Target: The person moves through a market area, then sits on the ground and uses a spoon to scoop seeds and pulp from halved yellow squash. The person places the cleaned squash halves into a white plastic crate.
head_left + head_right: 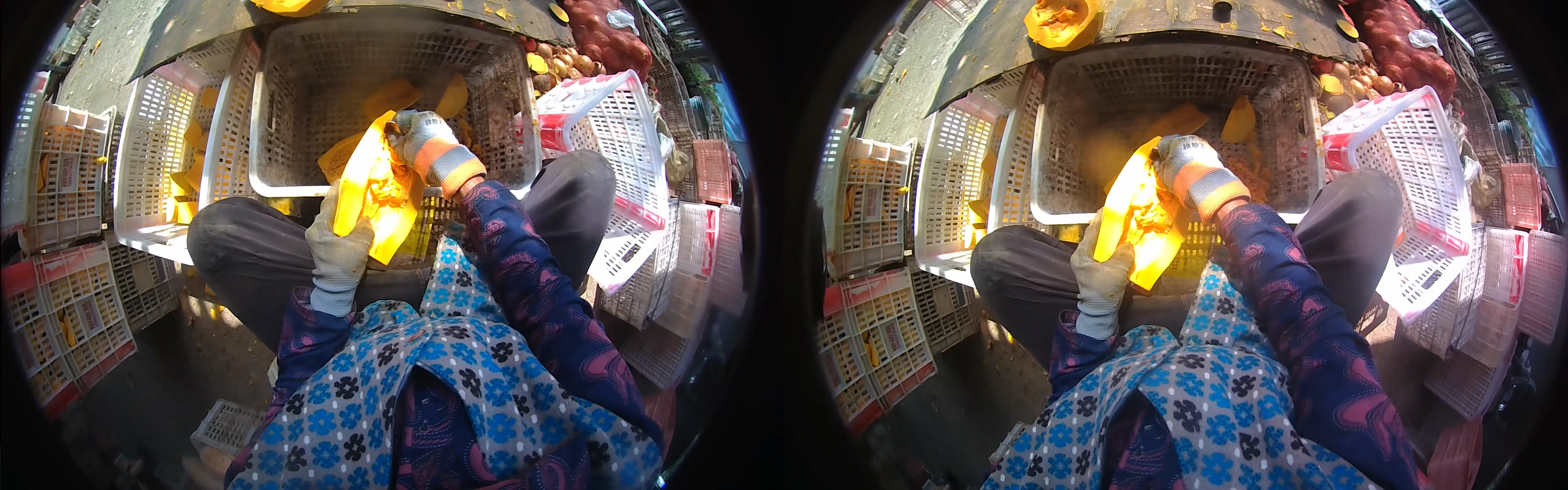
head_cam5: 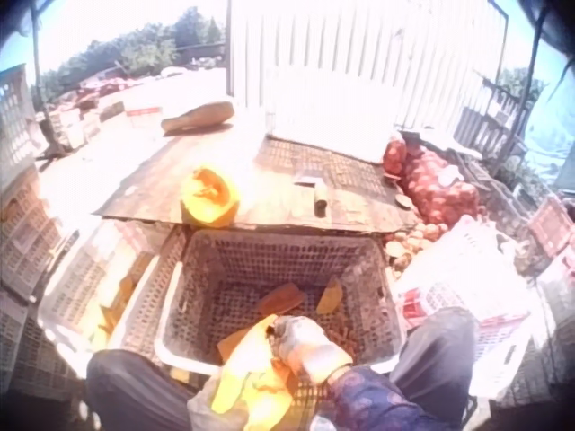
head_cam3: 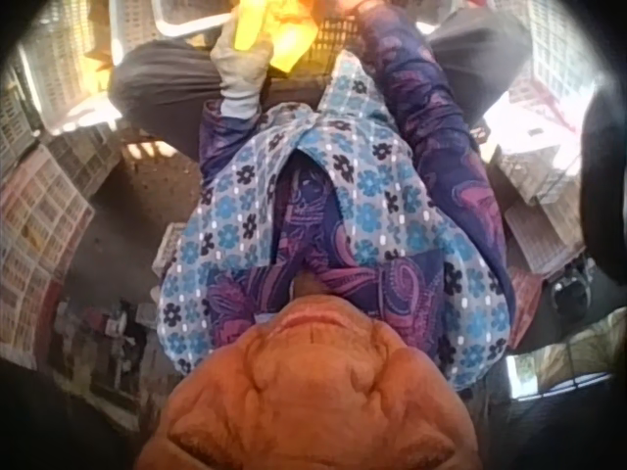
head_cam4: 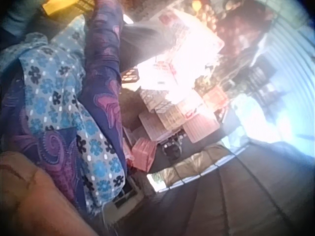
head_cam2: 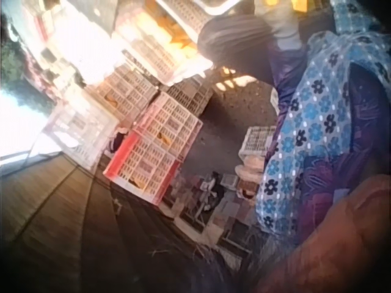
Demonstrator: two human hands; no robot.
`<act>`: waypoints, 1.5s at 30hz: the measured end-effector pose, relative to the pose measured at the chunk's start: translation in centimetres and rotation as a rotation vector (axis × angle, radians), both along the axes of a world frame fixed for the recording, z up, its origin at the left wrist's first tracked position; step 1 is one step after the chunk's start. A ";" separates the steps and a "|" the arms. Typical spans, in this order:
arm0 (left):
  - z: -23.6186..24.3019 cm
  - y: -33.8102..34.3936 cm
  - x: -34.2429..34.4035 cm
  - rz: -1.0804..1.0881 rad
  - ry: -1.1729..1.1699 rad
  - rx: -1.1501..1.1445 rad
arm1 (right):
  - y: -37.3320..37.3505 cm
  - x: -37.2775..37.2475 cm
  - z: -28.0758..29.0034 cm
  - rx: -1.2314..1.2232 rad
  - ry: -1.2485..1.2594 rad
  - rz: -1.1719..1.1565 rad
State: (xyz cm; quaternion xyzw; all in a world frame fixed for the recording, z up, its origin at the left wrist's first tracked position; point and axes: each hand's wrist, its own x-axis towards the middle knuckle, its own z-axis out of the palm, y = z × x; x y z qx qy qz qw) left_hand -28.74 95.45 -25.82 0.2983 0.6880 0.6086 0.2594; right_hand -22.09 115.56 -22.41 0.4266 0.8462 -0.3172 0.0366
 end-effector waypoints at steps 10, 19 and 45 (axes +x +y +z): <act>-0.3 0.3 -0.7 0.007 0.117 -0.039 | -1.5 1.2 -1.5 -0.259 0.077 0.001; 0.5 1.3 -1.0 0.053 -0.190 -0.097 | -3.1 1.6 0.3 -0.326 0.068 -0.042; -0.6 3.1 -1.7 0.078 0.061 -0.198 | -1.9 -0.1 1.9 -0.173 -0.132 0.195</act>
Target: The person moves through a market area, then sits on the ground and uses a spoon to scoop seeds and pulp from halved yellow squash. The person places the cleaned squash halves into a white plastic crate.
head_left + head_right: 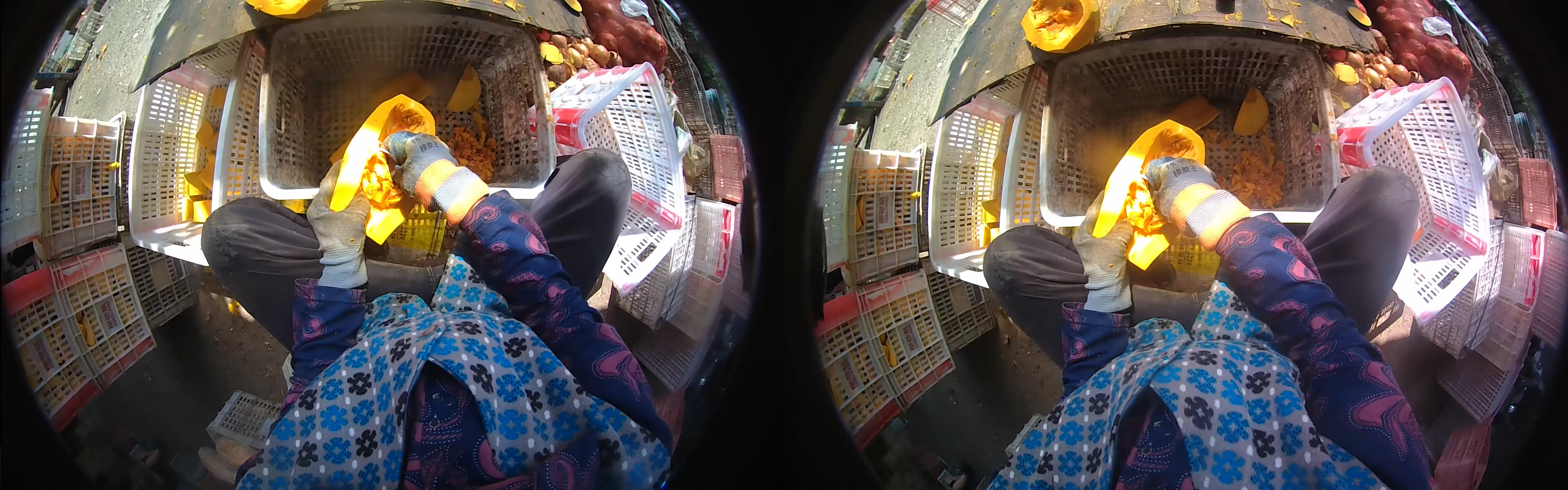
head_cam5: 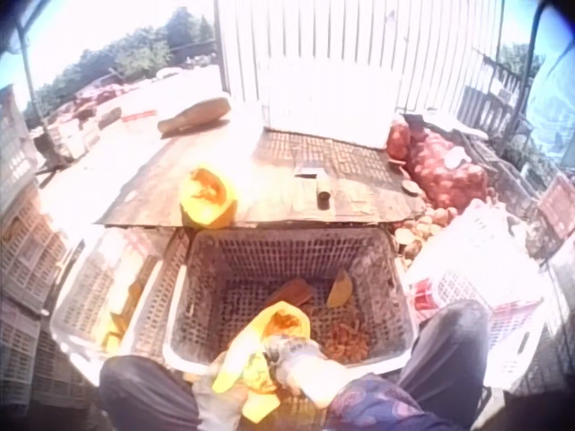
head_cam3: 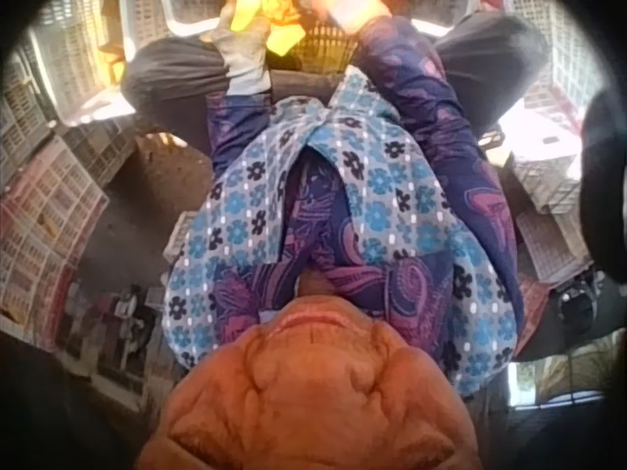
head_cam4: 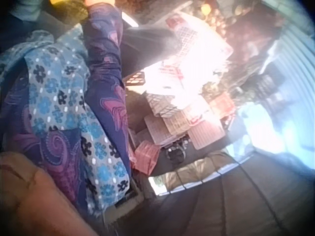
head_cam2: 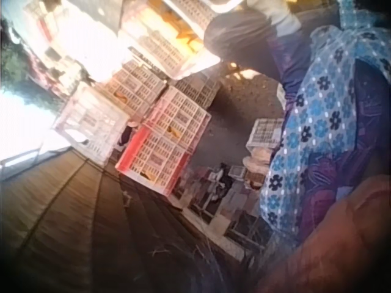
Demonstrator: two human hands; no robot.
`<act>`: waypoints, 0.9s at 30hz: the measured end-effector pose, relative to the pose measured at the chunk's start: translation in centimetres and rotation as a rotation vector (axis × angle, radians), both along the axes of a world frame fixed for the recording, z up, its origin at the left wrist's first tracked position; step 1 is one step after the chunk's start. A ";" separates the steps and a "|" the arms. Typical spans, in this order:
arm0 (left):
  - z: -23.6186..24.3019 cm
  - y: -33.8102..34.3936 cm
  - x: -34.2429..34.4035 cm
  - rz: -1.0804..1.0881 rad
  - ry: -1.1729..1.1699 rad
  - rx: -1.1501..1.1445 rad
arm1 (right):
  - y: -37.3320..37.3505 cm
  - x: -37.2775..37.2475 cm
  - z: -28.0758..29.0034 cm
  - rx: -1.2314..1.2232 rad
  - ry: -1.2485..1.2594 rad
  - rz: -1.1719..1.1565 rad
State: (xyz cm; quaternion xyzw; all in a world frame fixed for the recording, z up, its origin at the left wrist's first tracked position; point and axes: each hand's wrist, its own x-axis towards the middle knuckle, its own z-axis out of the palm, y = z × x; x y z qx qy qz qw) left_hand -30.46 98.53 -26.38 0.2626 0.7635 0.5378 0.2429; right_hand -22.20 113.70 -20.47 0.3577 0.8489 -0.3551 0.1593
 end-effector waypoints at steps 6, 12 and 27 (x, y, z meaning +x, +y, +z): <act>0.9 -0.1 -0.1 0.101 -0.414 0.120 | -1.2 1.5 -0.7 -0.078 0.019 -0.040; 1.3 0.1 -0.2 0.157 -0.589 0.124 | 0.7 3.3 -3.1 -0.443 0.651 -0.885; 6.9 4.2 -1.9 -0.282 -0.624 0.068 | 2.7 2.2 -2.7 -0.677 0.917 -0.632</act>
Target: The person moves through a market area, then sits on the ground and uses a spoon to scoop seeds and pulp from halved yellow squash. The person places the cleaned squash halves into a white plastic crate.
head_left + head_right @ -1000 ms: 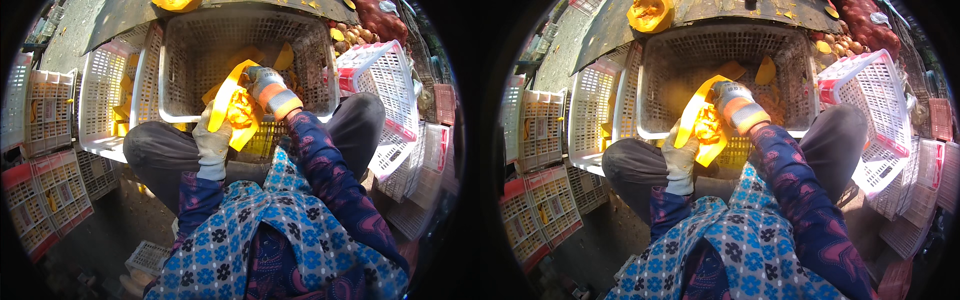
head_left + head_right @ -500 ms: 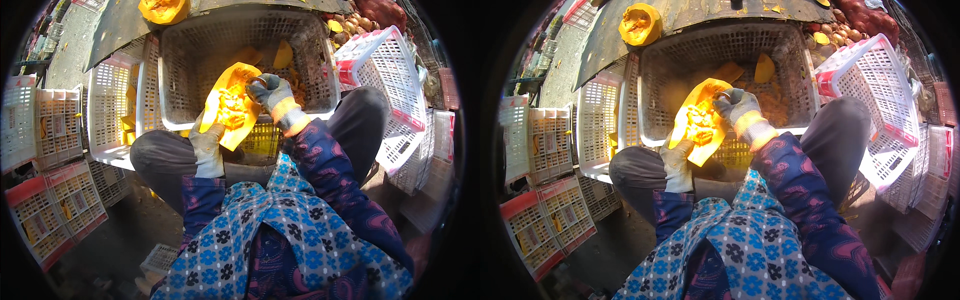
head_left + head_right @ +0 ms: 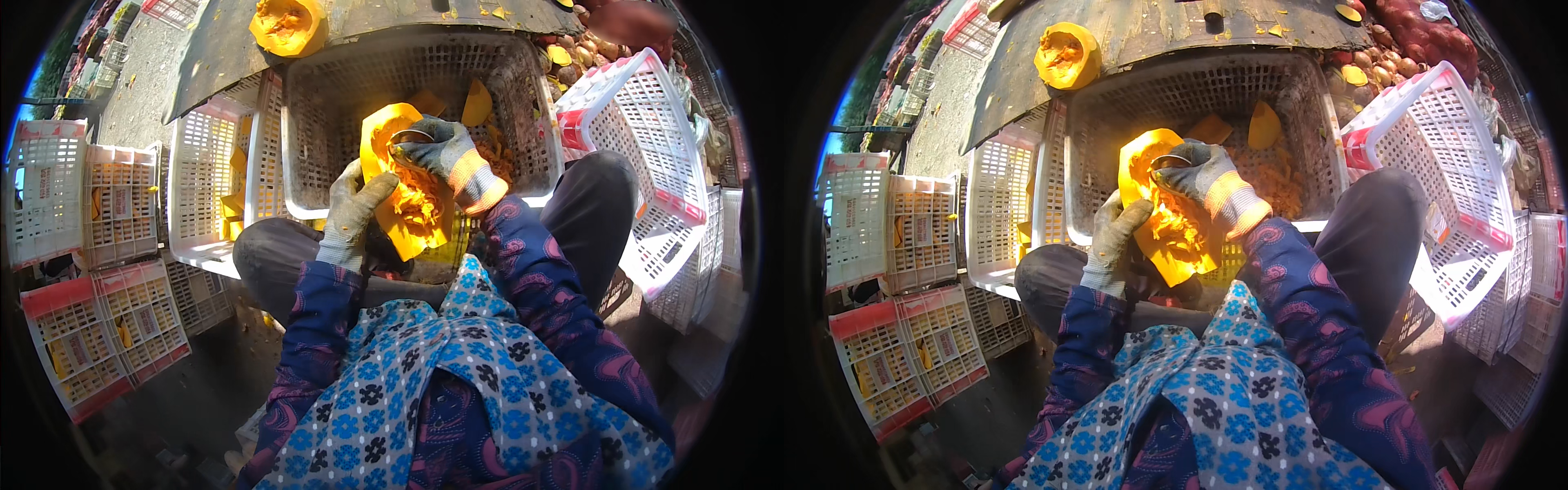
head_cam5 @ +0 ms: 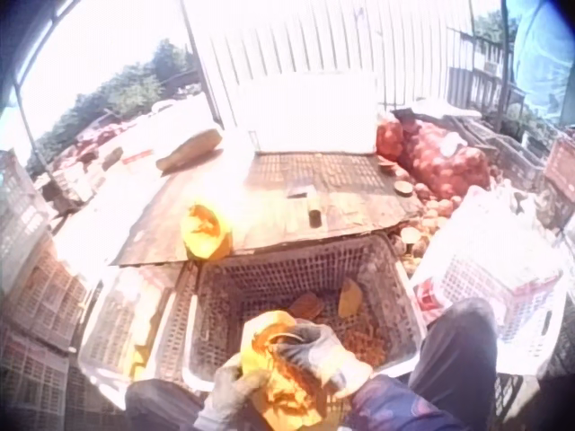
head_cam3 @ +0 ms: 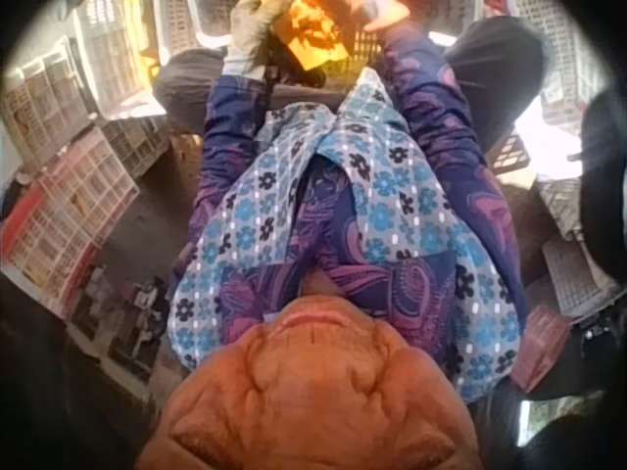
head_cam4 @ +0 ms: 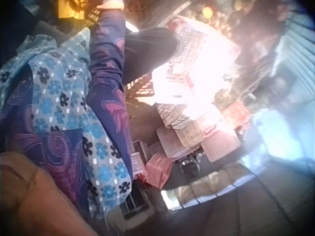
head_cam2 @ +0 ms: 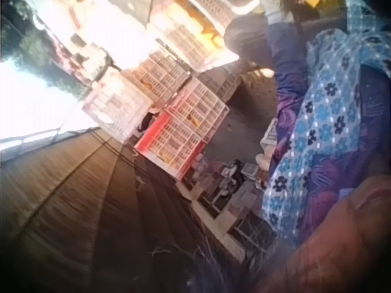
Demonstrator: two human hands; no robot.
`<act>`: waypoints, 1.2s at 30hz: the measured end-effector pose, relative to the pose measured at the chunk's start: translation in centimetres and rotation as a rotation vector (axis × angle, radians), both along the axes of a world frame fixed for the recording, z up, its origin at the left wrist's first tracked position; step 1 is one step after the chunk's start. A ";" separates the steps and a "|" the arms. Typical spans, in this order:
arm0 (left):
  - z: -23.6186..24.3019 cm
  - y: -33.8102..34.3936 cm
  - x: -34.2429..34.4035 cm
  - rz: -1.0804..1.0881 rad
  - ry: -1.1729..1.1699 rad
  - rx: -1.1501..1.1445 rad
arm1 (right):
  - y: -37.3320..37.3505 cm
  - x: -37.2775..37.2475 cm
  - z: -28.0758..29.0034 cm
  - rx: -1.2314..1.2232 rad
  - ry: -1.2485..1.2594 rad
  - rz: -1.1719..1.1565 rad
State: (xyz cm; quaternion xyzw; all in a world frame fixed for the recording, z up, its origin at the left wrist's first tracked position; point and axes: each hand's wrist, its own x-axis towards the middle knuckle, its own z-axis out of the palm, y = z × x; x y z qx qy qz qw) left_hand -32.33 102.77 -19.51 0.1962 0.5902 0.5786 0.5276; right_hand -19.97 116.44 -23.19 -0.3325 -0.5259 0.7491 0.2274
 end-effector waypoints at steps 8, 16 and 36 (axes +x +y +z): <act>-0.8 2.7 -1.6 0.204 0.020 -0.125 | -1.2 -2.3 0.6 0.172 -0.131 -0.009; -3.6 2.7 -0.4 0.557 -0.015 -0.163 | -1.9 -2.9 4.4 0.721 -0.658 -0.008; -8.7 3.6 -0.3 0.090 0.820 -0.148 | -1.6 -4.0 2.4 0.959 -0.555 0.175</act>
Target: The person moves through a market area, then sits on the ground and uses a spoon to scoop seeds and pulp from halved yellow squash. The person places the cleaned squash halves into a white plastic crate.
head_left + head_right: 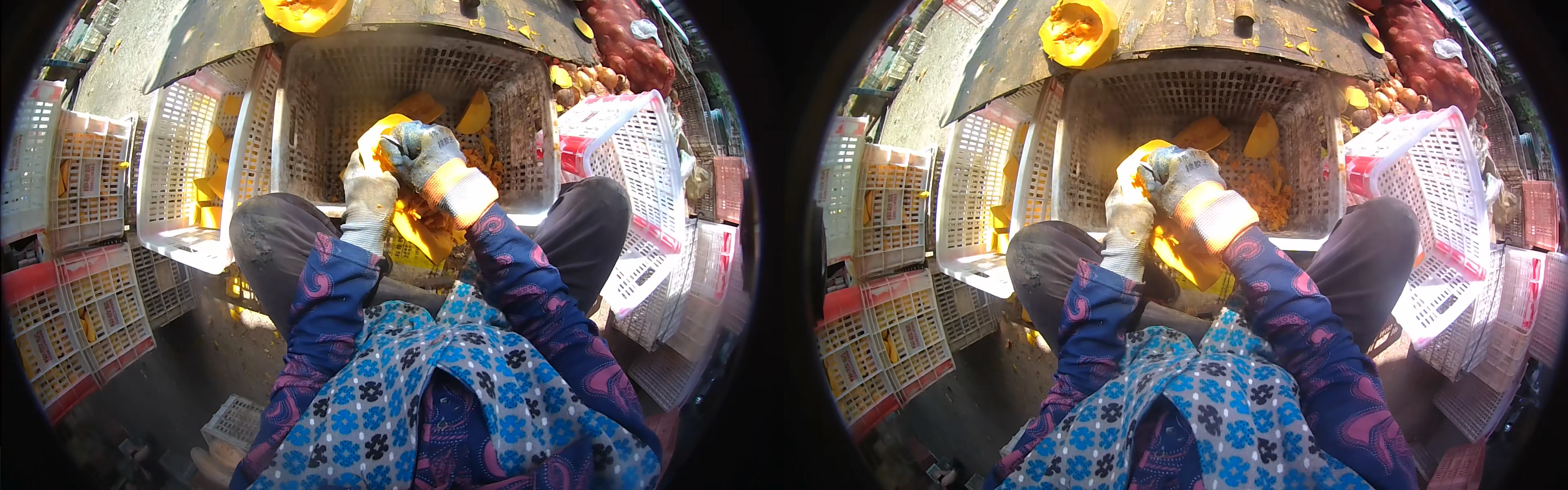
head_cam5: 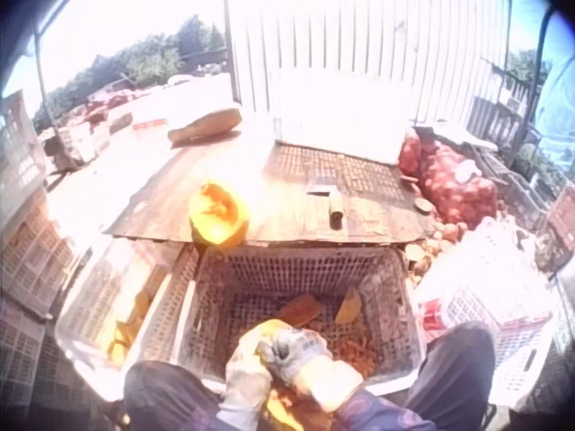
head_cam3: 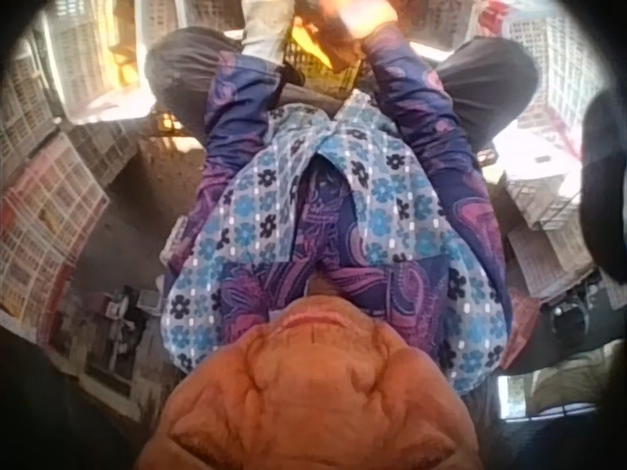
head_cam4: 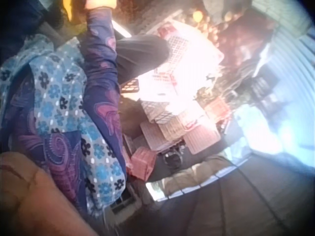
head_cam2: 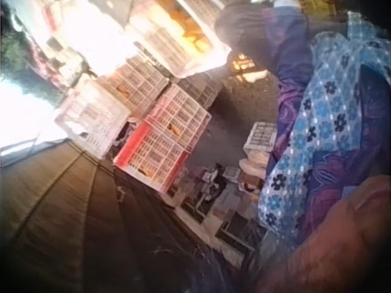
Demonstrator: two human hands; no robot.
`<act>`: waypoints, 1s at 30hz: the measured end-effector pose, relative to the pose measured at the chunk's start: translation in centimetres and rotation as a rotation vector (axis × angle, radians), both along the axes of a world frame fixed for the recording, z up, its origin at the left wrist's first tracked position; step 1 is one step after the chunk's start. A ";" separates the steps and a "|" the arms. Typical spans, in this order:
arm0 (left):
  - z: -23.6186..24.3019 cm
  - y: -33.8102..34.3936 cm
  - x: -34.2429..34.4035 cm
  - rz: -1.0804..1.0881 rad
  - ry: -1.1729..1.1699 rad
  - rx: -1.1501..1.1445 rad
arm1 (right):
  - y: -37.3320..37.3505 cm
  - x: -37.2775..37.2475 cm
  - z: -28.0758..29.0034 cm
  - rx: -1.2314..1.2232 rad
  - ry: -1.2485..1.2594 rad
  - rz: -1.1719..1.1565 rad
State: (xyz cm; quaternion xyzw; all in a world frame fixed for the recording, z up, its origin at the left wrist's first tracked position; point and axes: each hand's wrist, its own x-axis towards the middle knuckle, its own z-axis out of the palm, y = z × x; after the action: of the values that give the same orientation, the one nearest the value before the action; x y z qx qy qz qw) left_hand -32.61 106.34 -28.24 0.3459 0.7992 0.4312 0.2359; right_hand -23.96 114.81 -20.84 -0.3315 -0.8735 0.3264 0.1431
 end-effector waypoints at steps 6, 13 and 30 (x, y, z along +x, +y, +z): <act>0.1 0.0 0.2 -0.126 0.021 -0.131 | -0.5 1.7 0.4 -0.168 -0.024 -0.038; 2.7 1.0 1.4 -0.038 -0.062 -0.136 | 0.6 0.9 0.1 -0.080 -0.392 -0.247; 3.2 -1.1 -0.9 -0.037 -0.802 0.092 | 2.6 4.9 -0.3 -0.192 -0.003 -0.178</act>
State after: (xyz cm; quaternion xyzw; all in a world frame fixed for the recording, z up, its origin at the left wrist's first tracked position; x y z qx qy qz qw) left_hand -33.47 105.26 -25.07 0.1748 0.6171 0.5631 0.5211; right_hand -19.10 117.43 -21.10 -0.4204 -0.8056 0.3939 0.1380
